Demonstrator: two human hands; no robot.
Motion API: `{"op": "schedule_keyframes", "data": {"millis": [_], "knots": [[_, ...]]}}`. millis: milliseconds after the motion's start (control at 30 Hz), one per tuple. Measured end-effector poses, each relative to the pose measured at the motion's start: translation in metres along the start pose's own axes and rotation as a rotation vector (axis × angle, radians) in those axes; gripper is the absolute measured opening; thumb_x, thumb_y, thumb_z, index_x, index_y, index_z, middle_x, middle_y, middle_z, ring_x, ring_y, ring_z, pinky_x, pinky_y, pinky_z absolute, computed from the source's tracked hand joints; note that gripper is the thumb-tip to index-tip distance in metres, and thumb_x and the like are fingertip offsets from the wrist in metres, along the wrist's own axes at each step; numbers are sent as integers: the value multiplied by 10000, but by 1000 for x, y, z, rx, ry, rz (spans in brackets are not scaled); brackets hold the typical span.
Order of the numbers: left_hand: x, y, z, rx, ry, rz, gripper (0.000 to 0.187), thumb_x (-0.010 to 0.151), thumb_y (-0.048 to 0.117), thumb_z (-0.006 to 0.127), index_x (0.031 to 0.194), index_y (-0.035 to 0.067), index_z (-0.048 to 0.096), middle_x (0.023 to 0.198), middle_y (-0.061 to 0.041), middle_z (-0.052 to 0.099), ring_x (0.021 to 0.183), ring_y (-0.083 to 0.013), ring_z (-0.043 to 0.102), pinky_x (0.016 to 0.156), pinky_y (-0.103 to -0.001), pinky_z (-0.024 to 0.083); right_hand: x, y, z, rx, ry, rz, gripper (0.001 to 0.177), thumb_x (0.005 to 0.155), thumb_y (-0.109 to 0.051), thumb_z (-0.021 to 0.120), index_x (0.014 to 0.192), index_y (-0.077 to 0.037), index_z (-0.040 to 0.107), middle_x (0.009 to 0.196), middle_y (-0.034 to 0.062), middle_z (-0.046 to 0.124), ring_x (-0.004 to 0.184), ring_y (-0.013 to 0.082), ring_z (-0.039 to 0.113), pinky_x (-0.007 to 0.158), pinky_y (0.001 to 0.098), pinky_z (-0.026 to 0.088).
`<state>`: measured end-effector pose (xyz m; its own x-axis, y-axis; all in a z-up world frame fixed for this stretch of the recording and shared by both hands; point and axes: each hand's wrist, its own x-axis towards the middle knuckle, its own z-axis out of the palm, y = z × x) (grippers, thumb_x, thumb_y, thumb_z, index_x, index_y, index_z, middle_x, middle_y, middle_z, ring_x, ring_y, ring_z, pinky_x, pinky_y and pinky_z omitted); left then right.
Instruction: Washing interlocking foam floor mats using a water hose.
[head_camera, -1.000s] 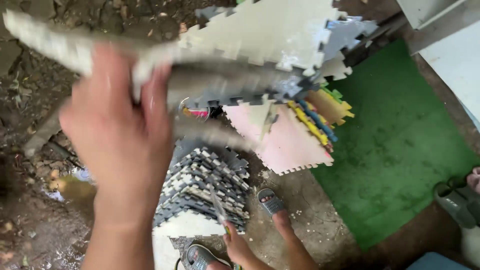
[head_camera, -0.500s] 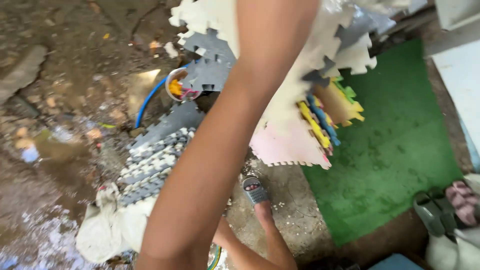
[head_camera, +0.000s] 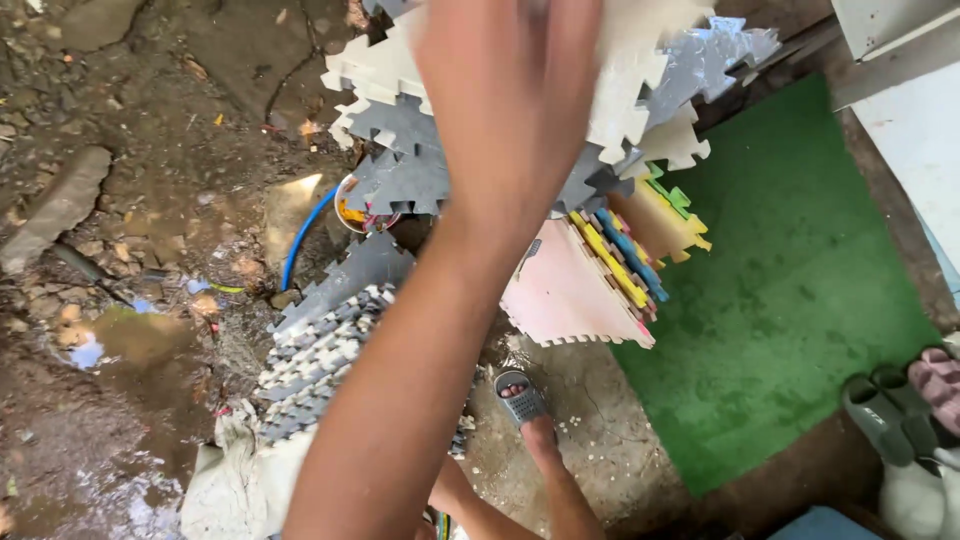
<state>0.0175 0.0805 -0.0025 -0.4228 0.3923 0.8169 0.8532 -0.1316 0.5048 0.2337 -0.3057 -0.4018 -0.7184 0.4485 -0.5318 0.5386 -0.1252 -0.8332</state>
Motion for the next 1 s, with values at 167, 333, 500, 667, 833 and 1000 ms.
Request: {"op": "schedule_keyframes", "data": {"millis": [167, 333, 500, 667, 833, 1000], "knots": [[-140, -53, 24, -319, -377, -507, 227, 1039, 198, 683, 1216, 75, 610, 1097, -119, 657, 933, -274, 659, 801, -404, 572, 0, 14, -13, 509, -34, 79, 408, 1074, -229, 603, 1423, -27, 542, 1371, 180, 640, 1242, 302, 618, 977, 425, 533], [-210, -63, -12, -41, -386, -478, 538, 944, 301, 793, 1380, 126, 530, 1409, -191, 504, 1324, -423, 470, 1098, -562, 375, 4, 7, -10, 969, -75, 179, 398, 1075, -224, 580, 1414, -17, 543, 1334, 124, 647, 1193, 243, 636, 967, 398, 553], [-310, -149, 1, 251, 132, -940, 702, 1108, 416, 712, 1596, 210, 252, 1614, -155, 362, 1499, -373, 400, 1259, -513, 378, 8, -45, -31, 1127, -145, 209, 364, 1041, -214, 572, 1374, -68, 583, 1276, 41, 669, 1130, 157, 647, 943, 338, 550], [-262, -162, 13, -973, 173, -1823, 845, 929, 543, 485, 1592, 360, -6, 1653, -71, 247, 1356, -376, 466, 865, -630, 575, -6, -74, -46, 369, -169, 93, 361, 1034, -250, 574, 1350, -78, 600, 1288, 36, 674, 1159, 157, 636, 946, 337, 540], [-230, -116, 54, -1036, 89, -1710, 739, 1009, 420, 401, 1612, 259, 7, 1594, -155, 345, 1284, -328, 527, 847, -531, 614, -2, -71, -40, 202, -154, 81, 352, 1028, -259, 587, 1326, -73, 614, 1258, 74, 690, 1142, 200, 648, 928, 363, 543], [-241, -112, 70, -1012, 130, -1681, 740, 1015, 392, 407, 1632, 195, 48, 1535, -181, 447, 1210, -337, 582, 860, -490, 568, 23, -53, -46, 39, -140, 42, 345, 1023, -267, 599, 1303, -68, 628, 1228, 111, 708, 1124, 243, 661, 910, 389, 547]]}}
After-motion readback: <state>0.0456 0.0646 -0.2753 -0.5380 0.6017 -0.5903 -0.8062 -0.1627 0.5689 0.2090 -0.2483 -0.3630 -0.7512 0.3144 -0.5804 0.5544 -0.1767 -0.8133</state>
